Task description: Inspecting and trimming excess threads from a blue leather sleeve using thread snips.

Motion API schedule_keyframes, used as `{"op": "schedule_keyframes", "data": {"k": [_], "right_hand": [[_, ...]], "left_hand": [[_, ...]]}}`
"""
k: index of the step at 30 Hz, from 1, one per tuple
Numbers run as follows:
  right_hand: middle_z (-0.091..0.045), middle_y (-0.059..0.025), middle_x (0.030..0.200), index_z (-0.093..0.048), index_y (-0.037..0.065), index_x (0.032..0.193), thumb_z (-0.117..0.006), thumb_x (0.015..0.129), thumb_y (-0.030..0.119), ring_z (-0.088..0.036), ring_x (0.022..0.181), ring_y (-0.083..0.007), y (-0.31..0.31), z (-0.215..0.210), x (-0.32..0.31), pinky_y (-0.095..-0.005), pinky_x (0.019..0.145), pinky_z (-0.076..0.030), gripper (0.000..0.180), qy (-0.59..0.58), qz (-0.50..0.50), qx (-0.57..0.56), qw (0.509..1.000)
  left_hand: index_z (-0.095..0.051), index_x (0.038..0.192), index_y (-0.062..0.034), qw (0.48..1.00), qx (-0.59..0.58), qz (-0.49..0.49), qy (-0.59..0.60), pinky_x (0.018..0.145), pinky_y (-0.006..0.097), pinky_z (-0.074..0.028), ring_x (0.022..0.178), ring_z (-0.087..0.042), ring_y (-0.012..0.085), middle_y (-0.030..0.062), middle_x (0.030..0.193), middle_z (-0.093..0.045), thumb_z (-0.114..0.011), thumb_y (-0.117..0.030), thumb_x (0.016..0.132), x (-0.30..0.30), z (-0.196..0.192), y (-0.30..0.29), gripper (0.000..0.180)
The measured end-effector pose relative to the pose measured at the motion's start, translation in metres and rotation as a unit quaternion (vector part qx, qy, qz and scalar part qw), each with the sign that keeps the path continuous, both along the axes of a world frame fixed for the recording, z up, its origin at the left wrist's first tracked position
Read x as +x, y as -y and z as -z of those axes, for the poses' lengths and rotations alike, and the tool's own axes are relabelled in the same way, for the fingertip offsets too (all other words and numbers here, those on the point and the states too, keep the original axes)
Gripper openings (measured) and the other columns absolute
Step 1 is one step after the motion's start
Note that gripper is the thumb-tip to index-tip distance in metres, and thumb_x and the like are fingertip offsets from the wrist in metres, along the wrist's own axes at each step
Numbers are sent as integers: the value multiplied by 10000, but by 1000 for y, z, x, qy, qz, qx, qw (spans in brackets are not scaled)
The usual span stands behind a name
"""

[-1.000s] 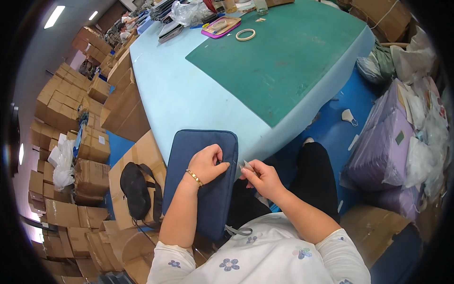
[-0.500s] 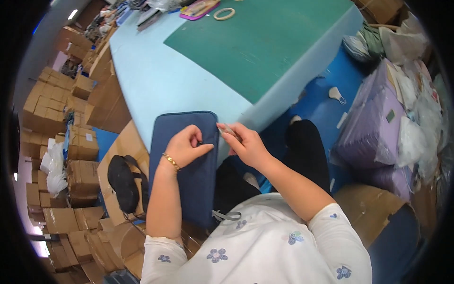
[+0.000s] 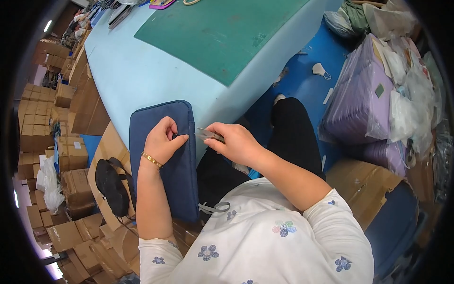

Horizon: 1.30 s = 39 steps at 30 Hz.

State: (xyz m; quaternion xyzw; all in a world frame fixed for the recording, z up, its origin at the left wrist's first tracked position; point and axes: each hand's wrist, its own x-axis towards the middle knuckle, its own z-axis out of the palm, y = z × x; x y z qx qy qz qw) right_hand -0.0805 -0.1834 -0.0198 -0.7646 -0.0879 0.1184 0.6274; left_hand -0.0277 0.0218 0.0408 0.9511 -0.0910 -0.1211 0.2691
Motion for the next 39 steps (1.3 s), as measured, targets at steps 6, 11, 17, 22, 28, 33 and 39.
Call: {"op": "schedule_keyframes", "data": {"k": [6, 11, 17, 22, 28, 33, 39], "right_hand": [[-668, -129, 787, -638, 38, 965, -638, 833, 264, -643, 731, -302, -2, -6, 2, -377, 655, -495, 262, 76, 22, -91, 993], [-658, -130, 754, -653, 31, 947, -650, 824, 241, -634, 681, -296, -7, -10, 7, -354, 606, -489, 243, 127, 28, -143, 981], [-657, -124, 738, -661, 42, 911, -649, 809, 236, -632, 693, -315, -15, -12, 11, -389, 618, -499, 220, 142, 30, -212, 966], [-658, -113, 726, -663, 50, 885, -646, 810, 244, -638, 700, -309, -14, -21, 16, -395, 619, -501, 208, 138, 2, -258, 956], [-652, -111, 703, -658, 50, 840, -633, 820, 255, -639, 700, -304, -16, -35, 18, -399, 618, -504, 208, 139, -29, -325, 935], [-643, -126, 703, -653, 49, 821, -630, 822, 250, -635, 688, -314, -17, -41, 18, -405, 616, -504, 202, 154, -38, -352, 923], [-645, -111, 727, -645, 59, 821, -629, 821, 242, -635, 692, -310, -19, -34, 18, -405, 604, -503, 184, 169, -44, -374, 911]], "left_hand": [[-484, 738, -61, 1000, -10, -5, -6, 515, 304, -378, 535, -418, 163, 30, 602, -429, -729, -233, 671, -1, -1, 1, 307], [-470, 731, -62, 1000, -16, -11, 10, 509, 309, -369, 536, -416, 167, 34, 606, -422, -718, -227, 680, -2, 2, 1, 303], [-462, 724, -61, 999, -16, -19, 36, 513, 323, -369, 545, -428, 180, 41, 621, -429, -710, -223, 676, -2, 7, 3, 300], [-463, 720, -64, 999, -28, -18, 41, 510, 320, -368, 537, -423, 172, 35, 620, -429, -707, -217, 678, -3, 9, 1, 291], [-465, 717, -66, 999, -30, -20, 37, 507, 315, -368, 529, -422, 167, 31, 615, -430, -709, -206, 674, -2, 10, 1, 284], [-450, 733, -70, 999, -35, -17, 35, 509, 245, -314, 558, -338, 84, -25, 617, -366, -712, -164, 690, -2, 10, 3, 282], [-465, 723, -61, 998, -27, -19, 45, 516, 326, -380, 536, -444, 186, 45, 617, -445, -694, -202, 677, -2, 12, 1, 273]]}}
